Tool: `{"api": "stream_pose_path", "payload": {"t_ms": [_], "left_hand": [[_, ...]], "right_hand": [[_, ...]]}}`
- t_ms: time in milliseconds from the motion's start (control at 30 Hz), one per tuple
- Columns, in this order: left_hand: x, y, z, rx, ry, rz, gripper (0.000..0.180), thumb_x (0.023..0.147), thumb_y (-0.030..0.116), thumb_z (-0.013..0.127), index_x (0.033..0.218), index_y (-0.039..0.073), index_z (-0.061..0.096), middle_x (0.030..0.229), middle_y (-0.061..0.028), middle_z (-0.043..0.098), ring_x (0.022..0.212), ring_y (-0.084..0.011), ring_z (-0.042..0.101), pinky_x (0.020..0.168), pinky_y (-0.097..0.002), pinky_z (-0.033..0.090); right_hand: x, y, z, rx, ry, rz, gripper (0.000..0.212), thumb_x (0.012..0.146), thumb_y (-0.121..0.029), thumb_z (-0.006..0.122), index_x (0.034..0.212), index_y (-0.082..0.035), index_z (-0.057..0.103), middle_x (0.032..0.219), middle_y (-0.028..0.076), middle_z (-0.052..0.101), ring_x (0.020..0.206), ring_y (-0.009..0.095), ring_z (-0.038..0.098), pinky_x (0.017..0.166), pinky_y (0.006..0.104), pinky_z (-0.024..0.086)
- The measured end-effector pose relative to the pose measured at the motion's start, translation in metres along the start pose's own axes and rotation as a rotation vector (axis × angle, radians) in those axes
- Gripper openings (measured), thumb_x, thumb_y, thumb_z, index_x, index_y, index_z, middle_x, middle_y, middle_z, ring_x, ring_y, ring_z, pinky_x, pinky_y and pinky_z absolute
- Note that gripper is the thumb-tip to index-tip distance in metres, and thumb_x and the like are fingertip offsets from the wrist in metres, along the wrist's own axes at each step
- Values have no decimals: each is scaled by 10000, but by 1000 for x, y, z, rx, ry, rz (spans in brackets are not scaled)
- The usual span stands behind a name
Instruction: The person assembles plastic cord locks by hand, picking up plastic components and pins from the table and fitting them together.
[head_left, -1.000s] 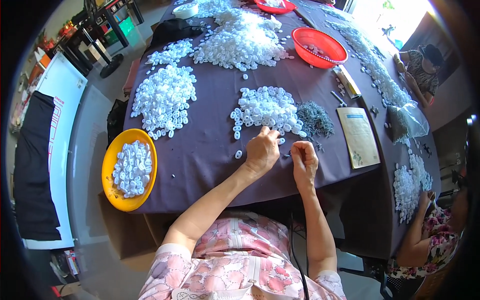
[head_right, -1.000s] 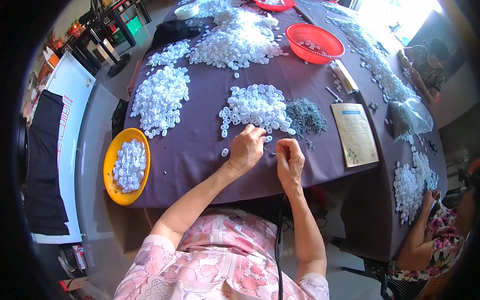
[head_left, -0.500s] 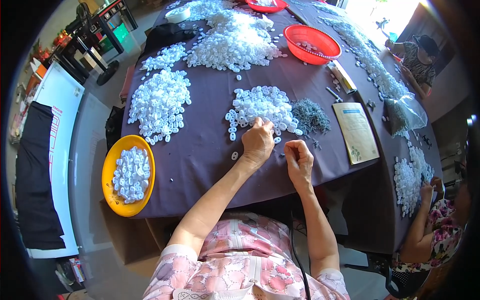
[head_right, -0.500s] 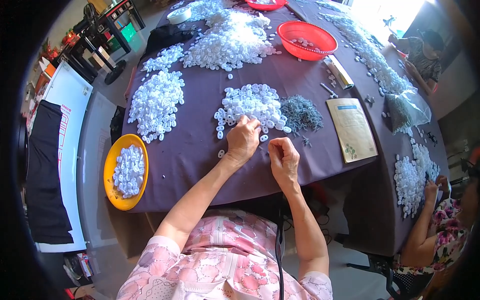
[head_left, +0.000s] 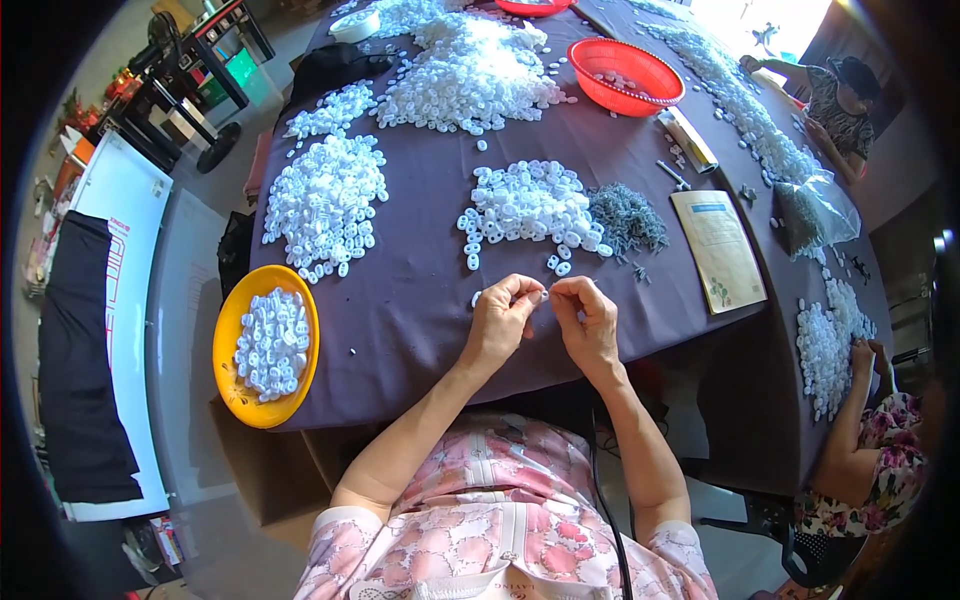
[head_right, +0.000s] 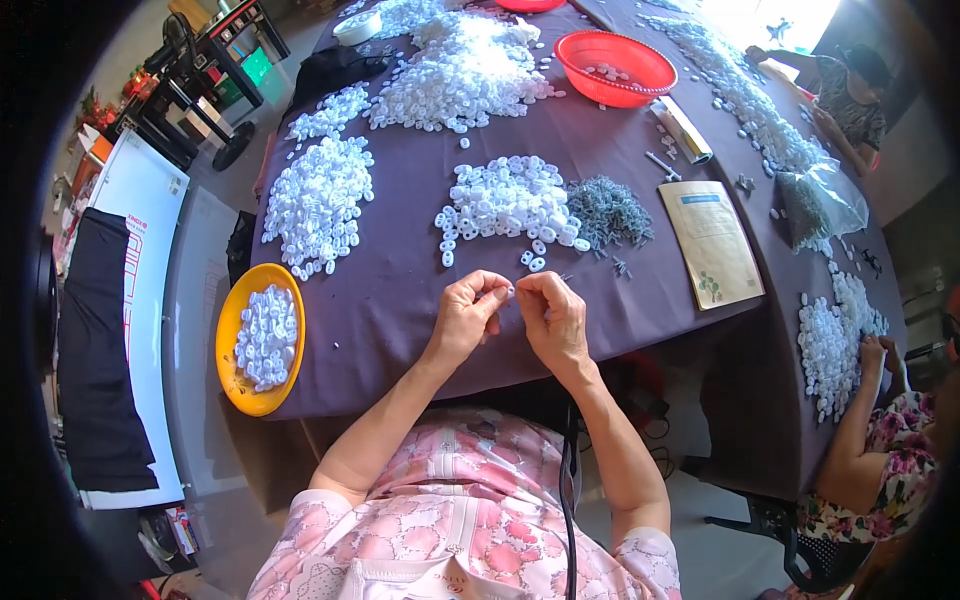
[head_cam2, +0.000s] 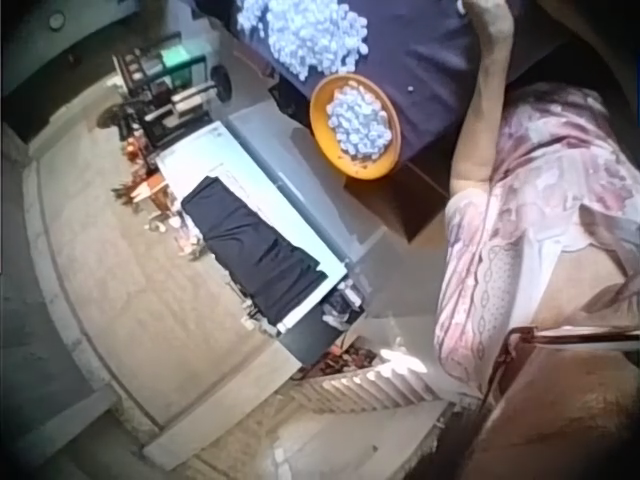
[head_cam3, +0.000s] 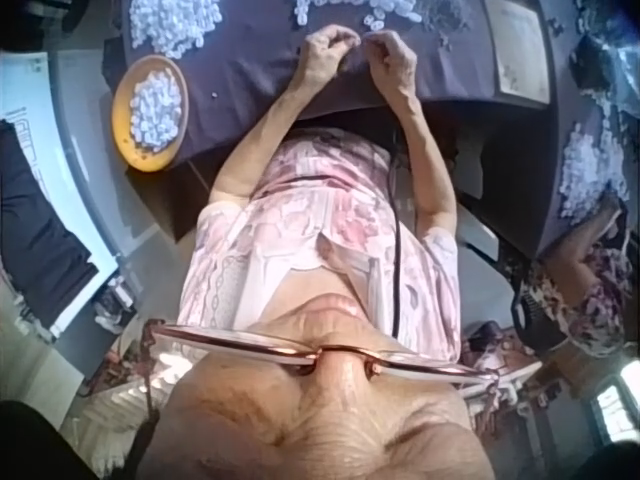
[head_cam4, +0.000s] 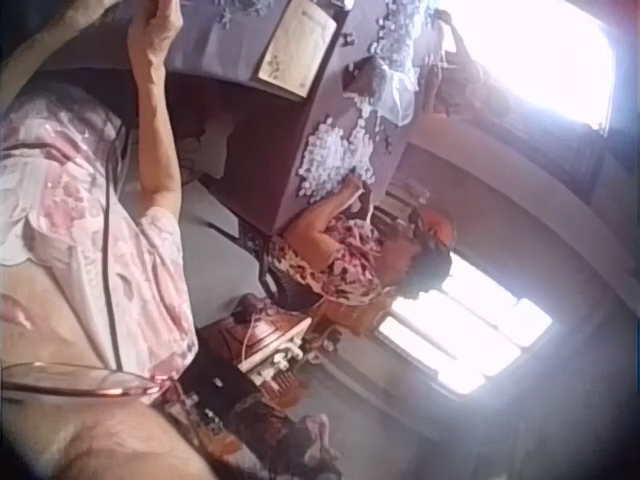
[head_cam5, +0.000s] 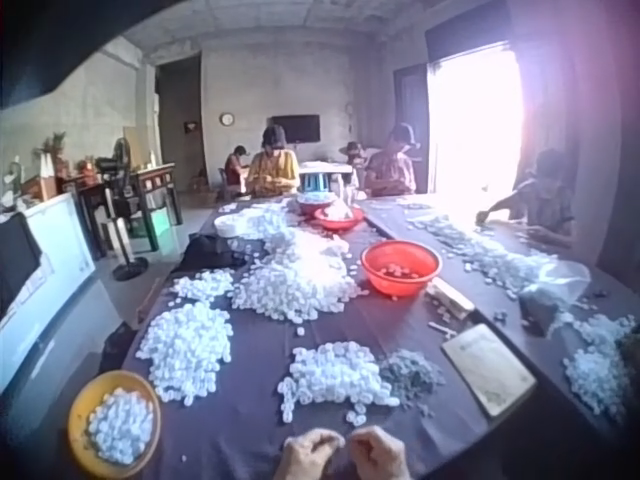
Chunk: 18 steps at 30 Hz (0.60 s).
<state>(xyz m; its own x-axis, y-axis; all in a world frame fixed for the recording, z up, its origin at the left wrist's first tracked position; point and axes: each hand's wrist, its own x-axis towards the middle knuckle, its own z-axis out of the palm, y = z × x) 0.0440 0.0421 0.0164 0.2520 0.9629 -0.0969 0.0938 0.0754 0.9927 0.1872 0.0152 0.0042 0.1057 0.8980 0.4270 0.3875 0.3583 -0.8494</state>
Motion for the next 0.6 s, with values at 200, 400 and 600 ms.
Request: {"api": "stream_pose_path", "payload": {"t_ms": [200, 400, 600], "left_hand": [[-6, -11, -6, -276, -42, -61, 67, 910, 105, 579, 928, 53, 618, 737, -6, 607, 487, -42, 515, 372, -187, 380], [-19, -3, -8, -41, 49, 61, 88, 902, 111, 598, 924, 41, 647, 745, -8, 609, 515, -47, 543, 407, -183, 416], [-21, -13, -15, -62, 1, 120, 121, 893, 125, 614, 928, 29, 680, 675, -2, 585, 520, -59, 550, 432, -190, 434]], "right_hand": [[-7, -4, 9, 446, -52, 347, 34, 880, -25, 596, 913, -22, 591, 793, 5, 618, 688, 68, 578, 618, 207, 466], [-10, -3, 13, 553, -59, 392, 67, 878, -48, 615, 938, -20, 603, 812, 11, 634, 696, 64, 586, 614, 199, 472], [-10, -8, 13, 504, -122, 399, 30, 875, -36, 613, 900, -22, 620, 793, 1, 627, 701, 61, 580, 617, 204, 473]]}}
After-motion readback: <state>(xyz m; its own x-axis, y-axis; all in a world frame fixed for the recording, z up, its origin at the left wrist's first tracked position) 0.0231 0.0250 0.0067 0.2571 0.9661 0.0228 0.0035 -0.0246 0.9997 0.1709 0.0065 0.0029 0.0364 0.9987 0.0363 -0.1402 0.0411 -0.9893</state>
